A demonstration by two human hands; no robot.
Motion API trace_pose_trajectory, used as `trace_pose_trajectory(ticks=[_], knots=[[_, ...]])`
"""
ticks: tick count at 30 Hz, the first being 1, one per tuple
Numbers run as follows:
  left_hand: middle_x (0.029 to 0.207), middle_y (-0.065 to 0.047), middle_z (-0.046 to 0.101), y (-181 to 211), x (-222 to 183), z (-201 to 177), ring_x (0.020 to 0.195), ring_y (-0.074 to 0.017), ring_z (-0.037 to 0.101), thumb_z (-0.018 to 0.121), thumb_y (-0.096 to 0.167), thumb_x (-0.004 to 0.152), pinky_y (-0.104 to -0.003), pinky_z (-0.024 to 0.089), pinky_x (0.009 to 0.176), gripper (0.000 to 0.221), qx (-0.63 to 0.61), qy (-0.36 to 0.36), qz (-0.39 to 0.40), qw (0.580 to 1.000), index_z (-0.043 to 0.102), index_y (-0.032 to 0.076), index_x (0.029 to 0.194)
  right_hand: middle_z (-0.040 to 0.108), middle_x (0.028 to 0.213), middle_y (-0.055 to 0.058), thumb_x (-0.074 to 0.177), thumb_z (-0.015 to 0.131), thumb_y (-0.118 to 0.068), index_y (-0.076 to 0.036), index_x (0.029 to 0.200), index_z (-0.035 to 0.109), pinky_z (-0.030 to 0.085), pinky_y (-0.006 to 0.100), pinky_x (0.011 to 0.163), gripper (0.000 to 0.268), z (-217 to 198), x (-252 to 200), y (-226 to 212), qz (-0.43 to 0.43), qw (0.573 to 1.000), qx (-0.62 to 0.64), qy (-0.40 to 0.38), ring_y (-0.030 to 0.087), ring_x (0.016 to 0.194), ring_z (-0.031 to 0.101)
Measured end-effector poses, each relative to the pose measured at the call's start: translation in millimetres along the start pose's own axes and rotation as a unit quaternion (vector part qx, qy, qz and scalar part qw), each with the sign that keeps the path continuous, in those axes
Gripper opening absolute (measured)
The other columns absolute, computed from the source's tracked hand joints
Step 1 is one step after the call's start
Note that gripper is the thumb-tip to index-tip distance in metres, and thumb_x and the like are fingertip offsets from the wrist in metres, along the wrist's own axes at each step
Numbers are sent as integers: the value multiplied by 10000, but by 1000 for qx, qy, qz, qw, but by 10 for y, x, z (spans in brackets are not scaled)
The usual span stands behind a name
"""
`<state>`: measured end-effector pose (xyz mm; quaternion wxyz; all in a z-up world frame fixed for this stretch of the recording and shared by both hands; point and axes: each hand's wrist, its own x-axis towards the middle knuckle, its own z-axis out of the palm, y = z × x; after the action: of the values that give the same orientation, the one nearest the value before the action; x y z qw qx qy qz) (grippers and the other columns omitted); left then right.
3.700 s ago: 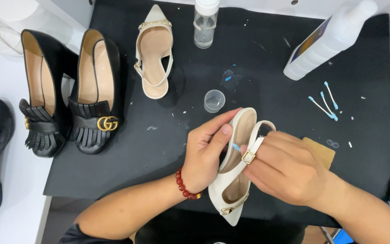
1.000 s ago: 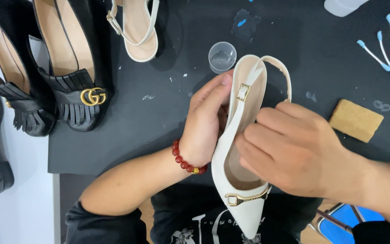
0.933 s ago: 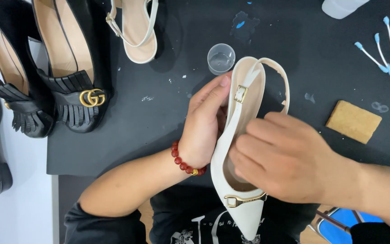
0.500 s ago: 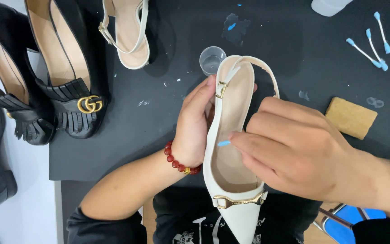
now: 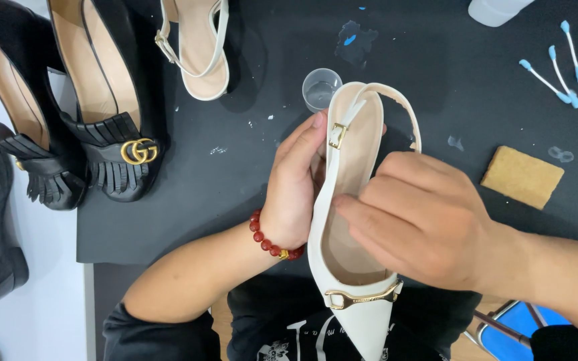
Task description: The recorder is using cotton swabs and a cleaning solution to remove dirt or stains from the edges and soles of high-heeled shoes at a workbench.
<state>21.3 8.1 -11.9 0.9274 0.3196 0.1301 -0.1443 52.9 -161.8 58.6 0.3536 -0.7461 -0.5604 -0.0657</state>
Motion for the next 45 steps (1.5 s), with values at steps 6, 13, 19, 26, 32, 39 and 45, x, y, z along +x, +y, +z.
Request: trace_pose_trajectory(ticks=[6,13,19,26,32,39,45], knots=[[1145,-98,687,-28,-14,-59,1013,-146,646,413,277,1167,-311,529,908,373,16,0,10,1000,604,-12,1306,579,782,63,730,809,-43,17,922,726,447,363,563,218,42,22,10,-7,1000,-18,5,231,704,575],[1119,-76,691,-47,-13,-37,962,-127,651,424,280,1136,-285,534,842,407,3,18,-4,1000,593,8,1388,580,776,68,794,819,-41,7,862,706,480,361,583,140,30,12,12,-19,999,-5,-29,215,732,592],[1142,-86,695,-65,3,-64,990,-124,655,453,285,1132,-279,534,864,427,21,19,9,1000,592,-6,1412,581,796,91,711,775,-37,88,951,725,502,380,608,275,-69,63,64,-14,999,-33,-15,254,752,584],[1137,-94,702,-77,-25,-53,985,-133,662,474,278,1120,-286,541,865,428,25,14,12,1000,596,-26,1395,583,820,99,697,774,-19,83,965,708,524,381,627,294,-103,56,87,-30,999,-9,-23,266,790,611],[1141,-107,702,-79,-41,-44,966,-142,646,476,272,1130,-296,516,847,456,78,11,19,997,587,-41,1443,587,836,83,775,808,-26,37,906,698,530,360,640,183,-132,31,76,-30,998,-6,-47,233,797,612],[1245,-121,680,-60,-58,-21,1102,-167,655,462,243,1119,-324,523,976,444,28,2,38,999,549,-47,1443,568,816,85,776,784,-25,49,949,713,517,365,622,202,-88,-44,73,-27,999,-35,-29,238,771,587],[1260,-124,678,-71,-70,-14,1131,-165,645,474,238,1118,-324,513,1008,448,36,-8,63,997,544,-61,1444,567,825,92,749,779,-26,81,978,711,506,370,621,261,-123,15,75,-21,998,-56,27,250,780,589]])
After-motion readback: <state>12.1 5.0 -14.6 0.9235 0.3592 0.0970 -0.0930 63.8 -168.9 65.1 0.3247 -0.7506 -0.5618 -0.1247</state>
